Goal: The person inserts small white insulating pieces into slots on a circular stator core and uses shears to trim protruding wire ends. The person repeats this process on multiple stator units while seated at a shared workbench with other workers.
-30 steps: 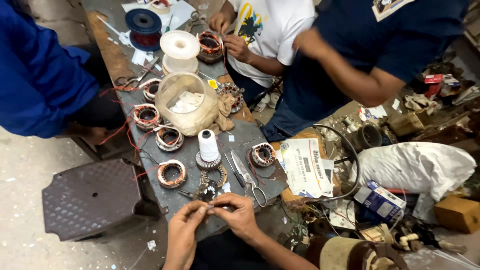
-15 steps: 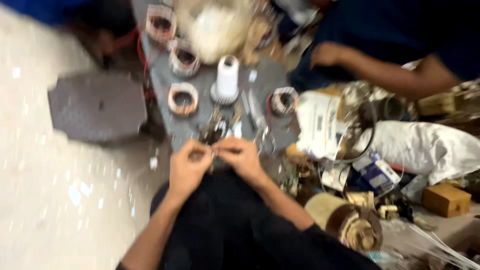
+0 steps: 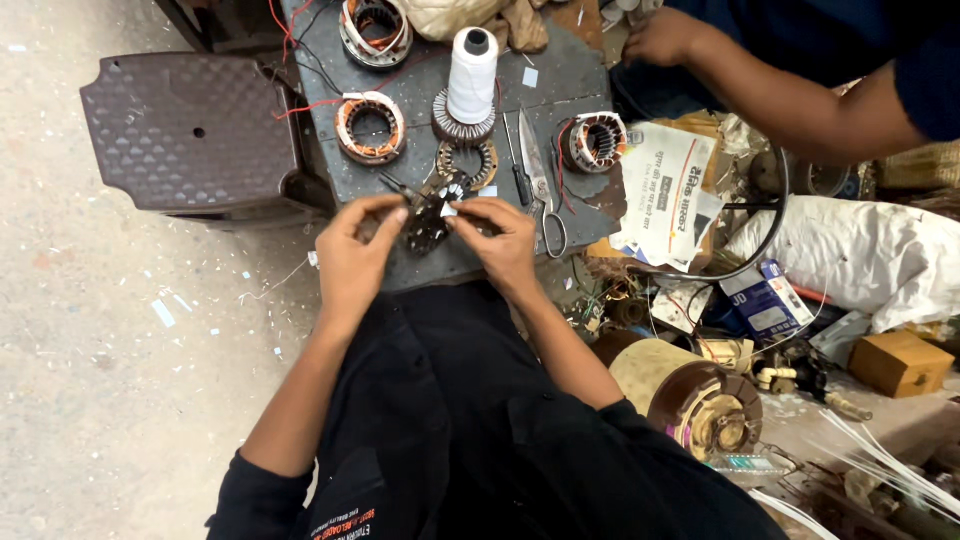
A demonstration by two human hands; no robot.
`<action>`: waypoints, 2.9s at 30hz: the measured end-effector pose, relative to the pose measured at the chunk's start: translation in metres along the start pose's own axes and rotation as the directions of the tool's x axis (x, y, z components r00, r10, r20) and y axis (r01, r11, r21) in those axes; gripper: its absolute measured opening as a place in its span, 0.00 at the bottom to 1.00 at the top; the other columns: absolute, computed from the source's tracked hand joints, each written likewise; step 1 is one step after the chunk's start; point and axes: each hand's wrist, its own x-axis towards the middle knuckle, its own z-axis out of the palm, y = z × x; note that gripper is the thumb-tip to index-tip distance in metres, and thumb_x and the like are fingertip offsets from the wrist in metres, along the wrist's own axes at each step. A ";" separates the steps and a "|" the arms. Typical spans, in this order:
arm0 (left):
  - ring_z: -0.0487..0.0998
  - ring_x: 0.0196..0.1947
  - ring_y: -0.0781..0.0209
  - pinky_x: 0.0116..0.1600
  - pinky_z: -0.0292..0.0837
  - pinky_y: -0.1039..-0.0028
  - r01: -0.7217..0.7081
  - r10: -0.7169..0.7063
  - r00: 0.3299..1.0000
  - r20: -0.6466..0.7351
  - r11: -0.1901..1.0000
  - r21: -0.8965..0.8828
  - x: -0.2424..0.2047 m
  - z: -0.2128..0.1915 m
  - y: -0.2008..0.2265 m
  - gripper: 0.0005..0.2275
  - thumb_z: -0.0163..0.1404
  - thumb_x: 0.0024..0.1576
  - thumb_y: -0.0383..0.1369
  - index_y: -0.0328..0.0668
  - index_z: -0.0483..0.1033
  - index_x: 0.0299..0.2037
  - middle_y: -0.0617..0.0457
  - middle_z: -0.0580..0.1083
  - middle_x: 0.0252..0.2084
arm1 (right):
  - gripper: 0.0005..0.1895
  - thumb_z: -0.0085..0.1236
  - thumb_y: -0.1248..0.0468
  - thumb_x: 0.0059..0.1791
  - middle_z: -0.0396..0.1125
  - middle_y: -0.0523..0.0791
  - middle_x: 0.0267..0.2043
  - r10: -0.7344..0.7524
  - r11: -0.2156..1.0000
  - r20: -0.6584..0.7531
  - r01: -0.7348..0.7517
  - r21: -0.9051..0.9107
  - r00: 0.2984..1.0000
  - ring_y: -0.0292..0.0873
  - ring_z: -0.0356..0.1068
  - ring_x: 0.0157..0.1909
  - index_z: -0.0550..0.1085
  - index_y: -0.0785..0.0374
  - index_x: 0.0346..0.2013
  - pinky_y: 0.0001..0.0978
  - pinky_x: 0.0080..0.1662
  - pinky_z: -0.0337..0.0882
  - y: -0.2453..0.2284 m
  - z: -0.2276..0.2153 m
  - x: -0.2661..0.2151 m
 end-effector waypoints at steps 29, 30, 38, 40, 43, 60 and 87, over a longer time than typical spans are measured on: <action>0.79 0.48 0.69 0.56 0.73 0.79 0.131 -0.104 0.987 0.120 0.962 -0.238 0.016 0.011 -0.038 0.14 0.57 0.61 0.29 0.30 0.79 0.54 0.50 0.81 0.49 | 0.14 0.65 0.71 0.46 0.76 0.45 0.43 0.278 0.888 0.028 -0.267 0.374 0.960 0.37 0.77 0.44 0.79 0.64 0.46 0.28 0.50 0.77 0.010 0.022 0.000; 0.80 0.48 0.69 0.55 0.74 0.79 0.132 -0.106 0.987 0.119 0.961 -0.242 0.016 0.011 -0.038 0.14 0.57 0.61 0.29 0.31 0.79 0.54 0.50 0.81 0.49 | 0.11 0.65 0.72 0.46 0.76 0.46 0.43 0.216 0.929 -0.002 -0.205 0.308 0.976 0.38 0.76 0.45 0.80 0.65 0.43 0.29 0.50 0.76 0.010 0.022 0.000; 0.79 0.47 0.69 0.54 0.74 0.79 0.150 -0.127 0.985 0.117 0.963 -0.224 0.016 0.012 -0.034 0.14 0.57 0.61 0.29 0.30 0.79 0.55 0.50 0.81 0.49 | 0.05 0.66 0.72 0.46 0.76 0.47 0.39 0.068 0.994 -0.069 -0.062 0.088 0.995 0.41 0.76 0.43 0.82 0.67 0.37 0.31 0.48 0.75 -0.001 0.025 0.004; 0.80 0.48 0.68 0.55 0.74 0.79 0.151 -0.127 0.985 0.116 0.961 -0.232 0.016 0.011 -0.033 0.14 0.57 0.61 0.29 0.30 0.79 0.55 0.49 0.81 0.49 | 0.05 0.66 0.72 0.46 0.77 0.47 0.38 0.052 0.998 -0.101 -0.047 0.051 0.994 0.40 0.77 0.42 0.82 0.67 0.36 0.31 0.46 0.75 -0.006 0.028 0.007; 0.80 0.50 0.68 0.56 0.74 0.78 0.116 -0.087 0.988 0.124 0.959 -0.258 0.014 0.012 -0.037 0.14 0.57 0.61 0.29 0.29 0.78 0.55 0.50 0.80 0.50 | 0.05 0.66 0.71 0.47 0.77 0.47 0.38 0.046 0.999 -0.110 -0.043 0.025 0.993 0.40 0.77 0.41 0.82 0.67 0.37 0.31 0.45 0.75 -0.010 0.030 0.005; 0.80 0.38 0.70 0.45 0.76 0.79 -0.042 0.043 0.999 -0.001 0.992 0.117 0.016 0.017 -0.011 0.12 0.63 0.55 0.28 0.34 0.80 0.48 0.52 0.81 0.40 | 0.08 0.67 0.66 0.47 0.76 0.48 0.41 -0.019 0.933 0.062 0.040 -0.357 0.998 0.48 0.76 0.44 0.82 0.64 0.40 0.36 0.48 0.74 0.041 -0.032 -0.009; 0.84 0.41 0.55 0.47 0.77 0.69 -0.150 0.167 0.985 -0.050 0.957 0.247 0.020 0.038 -0.006 0.15 0.61 0.51 0.29 0.37 0.78 0.48 0.45 0.80 0.42 | 0.07 0.64 0.68 0.47 0.75 0.48 0.42 -0.255 0.897 -0.045 0.219 -0.384 0.966 0.49 0.75 0.43 0.79 0.66 0.39 0.38 0.46 0.74 0.023 -0.022 0.007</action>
